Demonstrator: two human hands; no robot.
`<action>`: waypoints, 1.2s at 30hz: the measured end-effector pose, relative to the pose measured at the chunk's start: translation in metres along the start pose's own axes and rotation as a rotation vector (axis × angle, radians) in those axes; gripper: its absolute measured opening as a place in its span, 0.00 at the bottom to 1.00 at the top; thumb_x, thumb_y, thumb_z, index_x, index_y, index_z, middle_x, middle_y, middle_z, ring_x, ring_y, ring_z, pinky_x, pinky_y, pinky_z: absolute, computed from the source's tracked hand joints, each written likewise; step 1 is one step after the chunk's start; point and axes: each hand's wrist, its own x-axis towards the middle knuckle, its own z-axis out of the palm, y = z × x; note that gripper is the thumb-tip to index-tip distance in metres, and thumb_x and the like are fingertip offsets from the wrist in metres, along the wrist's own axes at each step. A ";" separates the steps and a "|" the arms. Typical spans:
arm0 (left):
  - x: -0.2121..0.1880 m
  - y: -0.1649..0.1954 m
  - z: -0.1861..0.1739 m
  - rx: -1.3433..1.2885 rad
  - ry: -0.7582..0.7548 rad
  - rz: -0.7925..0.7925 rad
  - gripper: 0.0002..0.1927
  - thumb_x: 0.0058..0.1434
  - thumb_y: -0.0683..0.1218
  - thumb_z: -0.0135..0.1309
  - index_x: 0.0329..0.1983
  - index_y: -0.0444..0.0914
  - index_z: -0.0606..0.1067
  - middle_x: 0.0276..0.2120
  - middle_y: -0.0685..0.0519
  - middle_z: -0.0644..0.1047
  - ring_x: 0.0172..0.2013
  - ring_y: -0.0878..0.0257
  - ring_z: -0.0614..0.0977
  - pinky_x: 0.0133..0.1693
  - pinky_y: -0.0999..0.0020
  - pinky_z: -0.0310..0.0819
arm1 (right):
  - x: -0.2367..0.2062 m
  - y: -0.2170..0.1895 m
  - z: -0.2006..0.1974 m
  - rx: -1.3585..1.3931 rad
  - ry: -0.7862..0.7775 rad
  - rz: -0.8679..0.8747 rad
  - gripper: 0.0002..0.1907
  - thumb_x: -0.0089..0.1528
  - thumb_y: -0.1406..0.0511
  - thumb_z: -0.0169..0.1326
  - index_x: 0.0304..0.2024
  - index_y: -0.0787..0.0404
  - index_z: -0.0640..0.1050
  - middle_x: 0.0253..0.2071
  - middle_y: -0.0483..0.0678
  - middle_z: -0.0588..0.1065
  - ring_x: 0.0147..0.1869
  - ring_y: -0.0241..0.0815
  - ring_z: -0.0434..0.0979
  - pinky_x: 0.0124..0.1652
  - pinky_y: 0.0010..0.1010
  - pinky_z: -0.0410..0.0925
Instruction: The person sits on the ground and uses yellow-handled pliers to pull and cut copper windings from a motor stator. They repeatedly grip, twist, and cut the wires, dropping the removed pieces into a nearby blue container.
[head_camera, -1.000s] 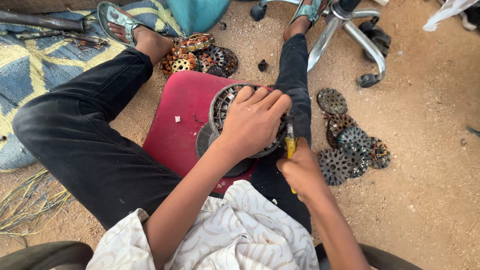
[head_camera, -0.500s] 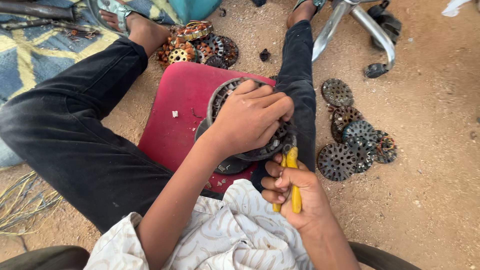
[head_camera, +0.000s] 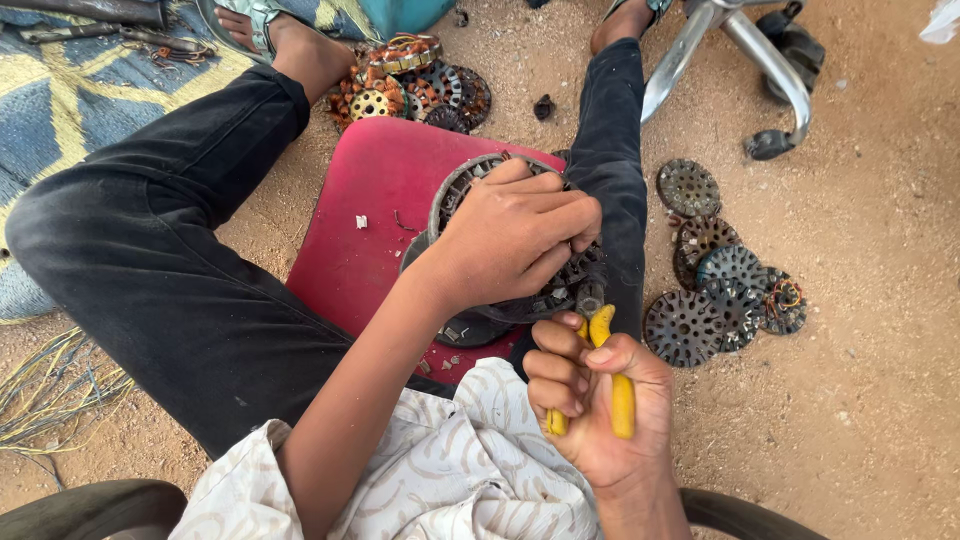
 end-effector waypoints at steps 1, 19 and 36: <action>0.002 -0.001 0.000 0.012 0.006 -0.002 0.08 0.57 0.41 0.56 0.37 0.45 0.70 0.32 0.61 0.74 0.38 0.61 0.77 0.43 0.62 0.63 | 0.002 0.000 0.000 0.003 0.000 -0.008 0.16 0.51 0.75 0.50 0.41 0.61 0.67 0.30 0.41 0.58 0.29 0.33 0.53 0.27 0.24 0.54; 0.006 0.011 0.015 0.246 0.045 -0.074 0.11 0.55 0.46 0.57 0.41 0.40 0.72 0.36 0.55 0.75 0.42 0.58 0.75 0.46 0.60 0.64 | 0.004 -0.002 -0.012 -1.434 0.787 -0.499 0.20 0.69 0.56 0.51 0.42 0.71 0.75 0.31 0.58 0.76 0.27 0.49 0.78 0.27 0.44 0.74; -0.004 0.006 -0.006 0.150 -0.050 -0.096 0.07 0.56 0.45 0.55 0.37 0.43 0.73 0.34 0.57 0.76 0.40 0.57 0.75 0.45 0.58 0.63 | 0.000 -0.013 -0.049 -0.442 0.136 -0.122 0.17 0.68 0.53 0.49 0.43 0.62 0.71 0.28 0.47 0.71 0.23 0.36 0.69 0.19 0.27 0.64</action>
